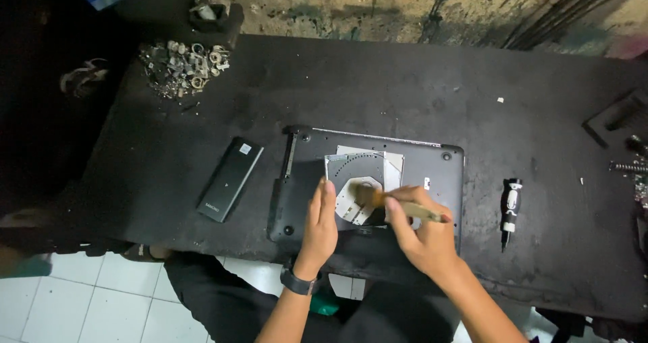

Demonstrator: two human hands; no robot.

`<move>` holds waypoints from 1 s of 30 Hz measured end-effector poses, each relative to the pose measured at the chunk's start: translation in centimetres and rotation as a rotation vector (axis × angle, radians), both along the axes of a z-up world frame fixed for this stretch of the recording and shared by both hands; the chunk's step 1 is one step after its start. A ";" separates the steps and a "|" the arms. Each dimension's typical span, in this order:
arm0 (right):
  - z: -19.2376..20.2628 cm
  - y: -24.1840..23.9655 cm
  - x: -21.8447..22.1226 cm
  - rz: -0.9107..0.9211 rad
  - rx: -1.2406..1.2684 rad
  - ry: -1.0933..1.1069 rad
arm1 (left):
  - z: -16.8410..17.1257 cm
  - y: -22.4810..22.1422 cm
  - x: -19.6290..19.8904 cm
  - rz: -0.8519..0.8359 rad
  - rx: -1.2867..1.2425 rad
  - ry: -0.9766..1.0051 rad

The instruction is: Disassembling and cleaning internal components of a laptop using a brush and a screwdriver

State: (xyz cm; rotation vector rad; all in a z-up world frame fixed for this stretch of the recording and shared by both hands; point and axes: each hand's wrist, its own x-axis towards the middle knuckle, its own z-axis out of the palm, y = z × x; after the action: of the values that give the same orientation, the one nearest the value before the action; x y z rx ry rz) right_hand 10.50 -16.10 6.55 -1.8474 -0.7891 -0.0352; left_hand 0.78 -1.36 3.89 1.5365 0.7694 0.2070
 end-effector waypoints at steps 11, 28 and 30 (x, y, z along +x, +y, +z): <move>-0.9 -1.2 0.7 -0.005 -0.053 -0.145 | 1.6 -0.3 0.1 0.023 -0.053 -0.063; 0.0 -1.2 1.0 -0.071 -0.095 -0.266 | 2.4 -0.5 -0.3 0.018 -0.053 -0.071; 0.8 -0.8 0.4 0.027 -0.049 -0.072 | 3.5 -0.5 0.1 -0.005 -0.086 -0.089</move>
State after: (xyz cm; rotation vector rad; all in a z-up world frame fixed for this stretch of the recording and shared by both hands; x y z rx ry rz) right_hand 10.90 -16.87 7.33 -1.8901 -0.8718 -0.0656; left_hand 0.85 -1.84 7.40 1.4382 0.6955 0.2335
